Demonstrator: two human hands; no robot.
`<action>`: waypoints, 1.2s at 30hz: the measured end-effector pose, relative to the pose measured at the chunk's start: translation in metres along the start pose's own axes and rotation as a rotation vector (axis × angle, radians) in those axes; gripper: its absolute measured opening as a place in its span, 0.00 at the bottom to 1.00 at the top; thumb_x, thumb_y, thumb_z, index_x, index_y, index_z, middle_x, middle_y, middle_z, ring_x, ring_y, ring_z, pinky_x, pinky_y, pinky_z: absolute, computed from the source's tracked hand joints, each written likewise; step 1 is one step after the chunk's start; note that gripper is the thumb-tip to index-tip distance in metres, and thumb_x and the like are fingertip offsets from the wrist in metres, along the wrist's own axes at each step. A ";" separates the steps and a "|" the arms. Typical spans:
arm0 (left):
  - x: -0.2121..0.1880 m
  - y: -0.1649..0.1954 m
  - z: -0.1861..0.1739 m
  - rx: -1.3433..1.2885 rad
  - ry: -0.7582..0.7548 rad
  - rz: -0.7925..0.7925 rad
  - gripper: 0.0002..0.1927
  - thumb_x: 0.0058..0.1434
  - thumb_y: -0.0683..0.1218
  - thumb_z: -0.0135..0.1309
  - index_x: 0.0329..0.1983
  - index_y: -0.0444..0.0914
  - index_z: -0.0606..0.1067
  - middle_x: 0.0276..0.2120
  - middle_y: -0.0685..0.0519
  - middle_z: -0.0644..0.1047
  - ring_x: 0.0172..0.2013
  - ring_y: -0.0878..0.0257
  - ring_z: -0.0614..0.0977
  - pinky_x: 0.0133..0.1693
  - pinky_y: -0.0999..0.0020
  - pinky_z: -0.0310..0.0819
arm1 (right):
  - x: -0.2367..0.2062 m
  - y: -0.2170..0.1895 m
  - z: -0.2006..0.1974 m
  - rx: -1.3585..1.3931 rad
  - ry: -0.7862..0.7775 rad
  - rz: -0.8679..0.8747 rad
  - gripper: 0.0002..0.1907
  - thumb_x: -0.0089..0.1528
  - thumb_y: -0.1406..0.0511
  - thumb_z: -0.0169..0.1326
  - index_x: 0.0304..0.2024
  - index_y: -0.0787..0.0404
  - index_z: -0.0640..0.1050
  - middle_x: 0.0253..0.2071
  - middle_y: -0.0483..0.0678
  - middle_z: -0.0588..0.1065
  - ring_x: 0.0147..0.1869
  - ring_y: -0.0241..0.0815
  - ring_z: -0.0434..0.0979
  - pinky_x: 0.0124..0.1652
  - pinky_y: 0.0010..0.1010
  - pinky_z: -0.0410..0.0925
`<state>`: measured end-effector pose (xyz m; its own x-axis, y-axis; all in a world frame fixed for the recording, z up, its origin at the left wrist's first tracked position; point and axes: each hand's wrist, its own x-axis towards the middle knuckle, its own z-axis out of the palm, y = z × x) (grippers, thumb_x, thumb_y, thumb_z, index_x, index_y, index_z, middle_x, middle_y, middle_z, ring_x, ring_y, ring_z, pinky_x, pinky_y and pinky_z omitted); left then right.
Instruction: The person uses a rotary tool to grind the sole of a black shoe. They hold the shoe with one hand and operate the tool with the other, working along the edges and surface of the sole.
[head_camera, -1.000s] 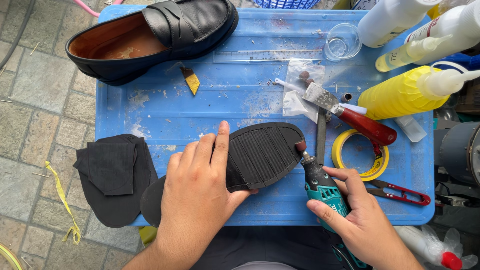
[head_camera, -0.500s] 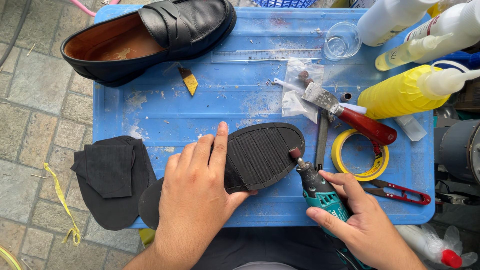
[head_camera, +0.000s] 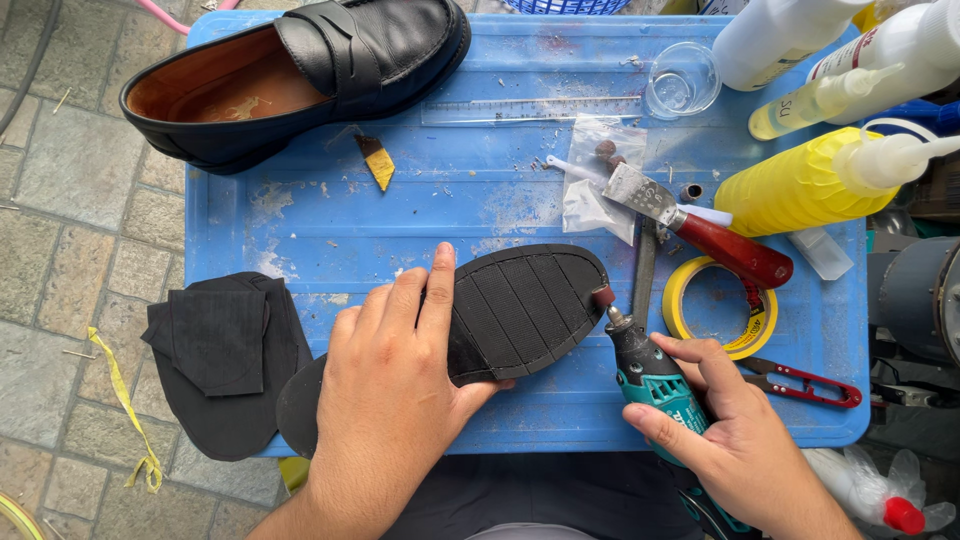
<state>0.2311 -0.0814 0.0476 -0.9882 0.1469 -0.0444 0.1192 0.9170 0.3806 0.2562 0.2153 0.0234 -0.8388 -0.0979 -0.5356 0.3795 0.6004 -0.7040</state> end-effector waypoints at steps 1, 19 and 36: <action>0.000 0.000 0.000 -0.004 -0.018 -0.004 0.62 0.35 0.66 0.72 0.69 0.29 0.65 0.48 0.42 0.75 0.49 0.49 0.78 0.45 0.56 0.70 | 0.001 0.001 -0.001 -0.003 -0.001 0.015 0.40 0.51 0.62 0.66 0.66 0.55 0.70 0.49 0.51 0.79 0.50 0.36 0.81 0.50 0.29 0.70; 0.003 0.002 -0.001 -0.002 0.017 0.000 0.61 0.35 0.66 0.72 0.67 0.29 0.66 0.48 0.43 0.75 0.49 0.50 0.78 0.46 0.55 0.70 | -0.002 0.004 -0.003 -0.018 -0.074 -0.069 0.39 0.57 0.57 0.68 0.69 0.58 0.69 0.49 0.54 0.80 0.48 0.39 0.83 0.48 0.31 0.72; 0.000 0.003 -0.002 -0.024 0.051 -0.023 0.57 0.33 0.62 0.73 0.66 0.34 0.68 0.49 0.45 0.74 0.49 0.50 0.77 0.45 0.55 0.68 | 0.007 -0.016 -0.003 -0.042 -0.005 0.022 0.39 0.51 0.57 0.67 0.64 0.55 0.71 0.43 0.50 0.81 0.41 0.35 0.83 0.43 0.28 0.73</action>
<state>0.2315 -0.0789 0.0503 -0.9943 0.1066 -0.0062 0.0951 0.9105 0.4024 0.2428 0.2068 0.0322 -0.8283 -0.0886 -0.5533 0.3808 0.6352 -0.6719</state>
